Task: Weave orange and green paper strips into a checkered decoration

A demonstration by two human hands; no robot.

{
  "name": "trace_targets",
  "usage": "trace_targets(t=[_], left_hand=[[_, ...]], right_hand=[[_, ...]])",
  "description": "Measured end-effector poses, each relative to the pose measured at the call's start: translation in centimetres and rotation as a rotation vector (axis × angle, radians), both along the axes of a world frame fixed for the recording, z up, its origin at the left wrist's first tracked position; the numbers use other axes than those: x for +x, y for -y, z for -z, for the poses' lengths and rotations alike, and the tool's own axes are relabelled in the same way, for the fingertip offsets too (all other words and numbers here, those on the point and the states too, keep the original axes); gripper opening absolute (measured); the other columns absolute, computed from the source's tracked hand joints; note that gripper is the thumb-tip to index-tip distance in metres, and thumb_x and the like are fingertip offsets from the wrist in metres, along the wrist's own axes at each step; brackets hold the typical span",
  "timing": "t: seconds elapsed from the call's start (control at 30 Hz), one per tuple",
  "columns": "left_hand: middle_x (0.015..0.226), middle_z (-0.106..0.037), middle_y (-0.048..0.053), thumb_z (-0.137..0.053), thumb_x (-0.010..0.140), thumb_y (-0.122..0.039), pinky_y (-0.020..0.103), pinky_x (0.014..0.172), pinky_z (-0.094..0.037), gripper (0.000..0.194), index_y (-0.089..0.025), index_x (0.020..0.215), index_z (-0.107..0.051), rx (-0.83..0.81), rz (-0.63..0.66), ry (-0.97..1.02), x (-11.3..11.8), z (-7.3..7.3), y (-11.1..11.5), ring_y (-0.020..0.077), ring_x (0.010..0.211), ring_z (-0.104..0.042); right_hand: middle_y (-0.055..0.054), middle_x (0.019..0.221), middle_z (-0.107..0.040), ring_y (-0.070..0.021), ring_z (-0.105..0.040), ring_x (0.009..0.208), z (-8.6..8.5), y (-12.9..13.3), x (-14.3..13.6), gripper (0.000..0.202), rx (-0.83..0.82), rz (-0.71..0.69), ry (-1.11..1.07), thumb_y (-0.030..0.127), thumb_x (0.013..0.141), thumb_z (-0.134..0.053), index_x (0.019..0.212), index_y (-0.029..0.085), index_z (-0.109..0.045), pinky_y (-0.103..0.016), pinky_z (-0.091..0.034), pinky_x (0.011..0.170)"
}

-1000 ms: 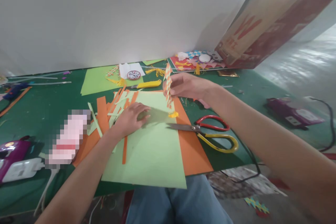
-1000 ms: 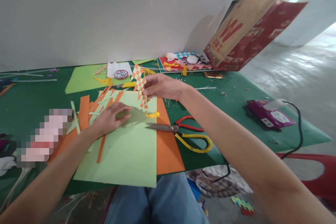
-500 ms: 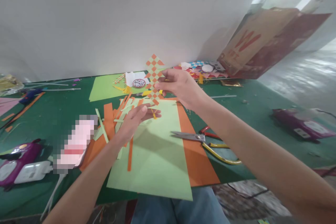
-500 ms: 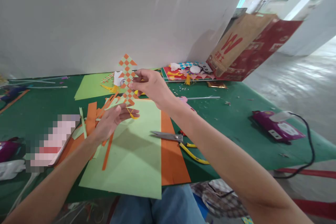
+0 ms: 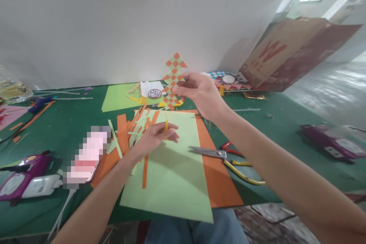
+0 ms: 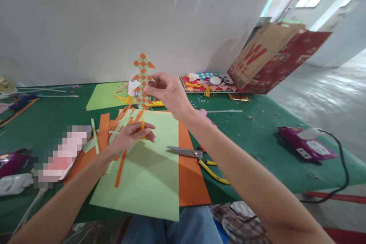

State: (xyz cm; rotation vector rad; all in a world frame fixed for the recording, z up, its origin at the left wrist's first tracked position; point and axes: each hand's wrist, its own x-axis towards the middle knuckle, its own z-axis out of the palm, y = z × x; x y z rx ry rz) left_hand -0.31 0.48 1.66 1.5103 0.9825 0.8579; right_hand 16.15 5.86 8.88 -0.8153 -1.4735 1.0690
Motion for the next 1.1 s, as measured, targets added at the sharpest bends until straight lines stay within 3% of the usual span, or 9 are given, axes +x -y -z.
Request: trace_targets(t=[0.13, 0.27, 0.43, 0.57, 0.67, 0.87, 1.1], left_hand=[[0.105, -0.069, 0.009, -0.063, 0.077, -0.045, 0.04, 0.083, -0.052, 0.031, -0.023, 0.098, -0.065, 0.123, -0.126, 0.029, -0.3, -0.1, -0.3, 0.0244, 0.102, -0.063], [0.094, -0.07, 0.004, -0.071, 0.069, -0.044, 0.035, 0.079, -0.05, 0.028, -0.023, 0.086, -0.067, 0.138, -0.349, 0.138, -0.6, 0.3, -0.6, 0.0216, 0.089, -0.065], [0.072, -0.061, -0.001, -0.072, 0.068, -0.04, 0.026, 0.07, -0.044, 0.021, -0.02, 0.068, -0.065, 0.145, -0.358, 0.197, -0.7, 0.3, -0.7, 0.014, 0.073, -0.057], [0.065, -0.055, -0.002, -0.071, 0.068, -0.037, 0.024, 0.064, -0.04, 0.02, -0.019, 0.062, -0.064, 0.172, -0.418, 0.276, -1.0, 0.3, -1.2, 0.0111, 0.065, -0.05], [0.061, -0.052, -0.004, -0.071, 0.066, -0.033, 0.023, 0.061, -0.036, 0.019, -0.019, 0.059, -0.062, 0.167, -0.464, 0.303, -1.3, 0.4, -1.5, 0.0092, 0.06, -0.044], [0.054, -0.048, -0.006, -0.071, 0.063, -0.03, 0.022, 0.057, -0.033, 0.019, -0.018, 0.056, -0.059, 0.115, -0.503, 0.312, -1.3, 0.1, -1.4, 0.0075, 0.055, -0.041], [0.054, -0.047, -0.006, -0.071, 0.063, -0.029, 0.022, 0.053, -0.033, 0.019, -0.018, 0.057, -0.056, 0.099, -0.555, 0.34, -1.3, 0.0, -1.6, 0.0073, 0.052, -0.04]], right_hand=[[0.002, 0.072, -0.057, -0.0106, -0.056, 0.067, -0.2, 0.4, -0.1, 0.026, -0.009, -0.073, 0.077, 0.023, 0.062, -0.072, 0.082, 0.017, -0.056, -0.026, -0.047, 0.063], [0.002, 0.071, -0.058, -0.0108, -0.056, 0.067, 0.7, 1.0, -0.8, 0.031, -0.065, -0.14, 0.188, 0.018, 0.059, -0.071, 0.086, 0.016, -0.056, -0.026, -0.046, 0.061], [-0.001, 0.077, -0.062, -0.0124, -0.058, 0.073, 1.9, 1.4, -1.4, 0.028, -0.087, -0.199, 0.282, 0.027, 0.069, -0.067, 0.091, 0.015, -0.054, -0.027, -0.047, 0.066], [-0.005, 0.089, -0.064, -0.0126, -0.059, 0.075, 2.6, 1.5, -0.9, 0.035, -0.153, -0.385, 0.51, 0.038, 0.076, -0.061, 0.101, 0.015, -0.054, -0.026, -0.046, 0.064], [-0.004, 0.09, -0.064, -0.0112, -0.057, 0.072, 3.0, 1.5, -0.5, 0.031, -0.193, -0.473, 0.661, 0.039, 0.076, -0.062, 0.095, 0.015, -0.059, -0.024, -0.045, 0.062], [0.001, 0.068, -0.06, -0.0085, -0.051, 0.06, 2.9, 1.8, -0.1, 0.02, -0.12, -0.433, 0.693, 0.034, 0.076, -0.058, 0.074, 0.016, -0.064, -0.022, -0.039, 0.057], [0.0, 0.068, -0.061, -0.0098, -0.051, 0.061, 3.5, 2.5, 2.3, 0.019, -0.154, -0.409, 0.854, 0.031, 0.077, -0.054, 0.072, 0.015, -0.063, -0.022, -0.038, 0.058]])
